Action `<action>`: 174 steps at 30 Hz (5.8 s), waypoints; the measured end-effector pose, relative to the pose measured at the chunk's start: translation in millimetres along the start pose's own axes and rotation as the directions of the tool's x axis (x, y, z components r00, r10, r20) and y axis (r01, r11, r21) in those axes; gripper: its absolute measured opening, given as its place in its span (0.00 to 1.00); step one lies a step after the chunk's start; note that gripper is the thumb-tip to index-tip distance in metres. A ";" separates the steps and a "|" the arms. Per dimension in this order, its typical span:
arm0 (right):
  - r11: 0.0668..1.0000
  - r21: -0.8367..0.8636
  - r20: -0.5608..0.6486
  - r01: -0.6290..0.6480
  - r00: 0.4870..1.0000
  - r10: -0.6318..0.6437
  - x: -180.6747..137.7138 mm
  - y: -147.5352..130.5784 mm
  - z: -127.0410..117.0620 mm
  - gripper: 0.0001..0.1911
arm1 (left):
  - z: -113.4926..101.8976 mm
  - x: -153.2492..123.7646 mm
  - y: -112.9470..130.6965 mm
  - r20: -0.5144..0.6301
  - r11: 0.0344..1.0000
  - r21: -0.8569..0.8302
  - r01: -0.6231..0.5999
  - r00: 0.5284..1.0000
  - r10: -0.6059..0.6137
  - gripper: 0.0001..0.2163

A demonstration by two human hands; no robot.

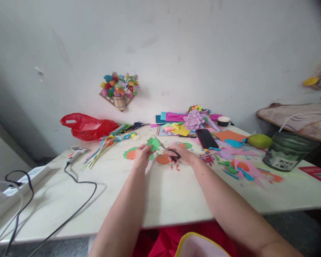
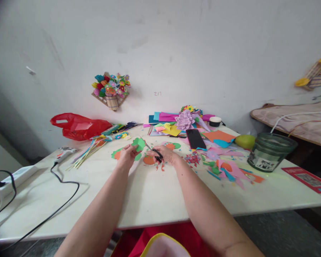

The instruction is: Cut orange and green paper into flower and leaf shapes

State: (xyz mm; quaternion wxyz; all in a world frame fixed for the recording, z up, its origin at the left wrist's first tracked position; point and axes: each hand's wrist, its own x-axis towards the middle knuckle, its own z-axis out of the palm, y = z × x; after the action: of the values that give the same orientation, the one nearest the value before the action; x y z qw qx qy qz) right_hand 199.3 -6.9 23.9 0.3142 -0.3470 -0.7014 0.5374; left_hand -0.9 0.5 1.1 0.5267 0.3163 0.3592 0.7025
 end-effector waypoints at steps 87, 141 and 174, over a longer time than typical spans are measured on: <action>0.992 0.124 -0.048 0.024 0.999 -0.018 7.6 8.7 7.3 0.19 | -3.7 5.1 -6.8 0.028 0.989 -0.127 0.077 0.997 -0.074 0.12; 0.900 0.435 -0.077 0.034 0.997 0.000 11.8 13.6 19.8 0.31 | -5.6 0.5 -12.8 0.208 0.994 -0.006 0.111 0.972 -0.107 0.19; 0.945 0.321 -0.258 0.069 0.966 0.018 8.2 1.7 33.8 0.21 | 1.8 -5.7 -7.7 0.148 0.995 0.025 0.099 0.984 -0.101 0.20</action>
State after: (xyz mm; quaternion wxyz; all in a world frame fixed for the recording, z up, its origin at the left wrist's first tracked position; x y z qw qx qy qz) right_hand 167.4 -17.9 15.2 0.4628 -0.3477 -0.5601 0.5926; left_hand 5.9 -3.2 -4.7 0.5839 0.3543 0.3403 0.6463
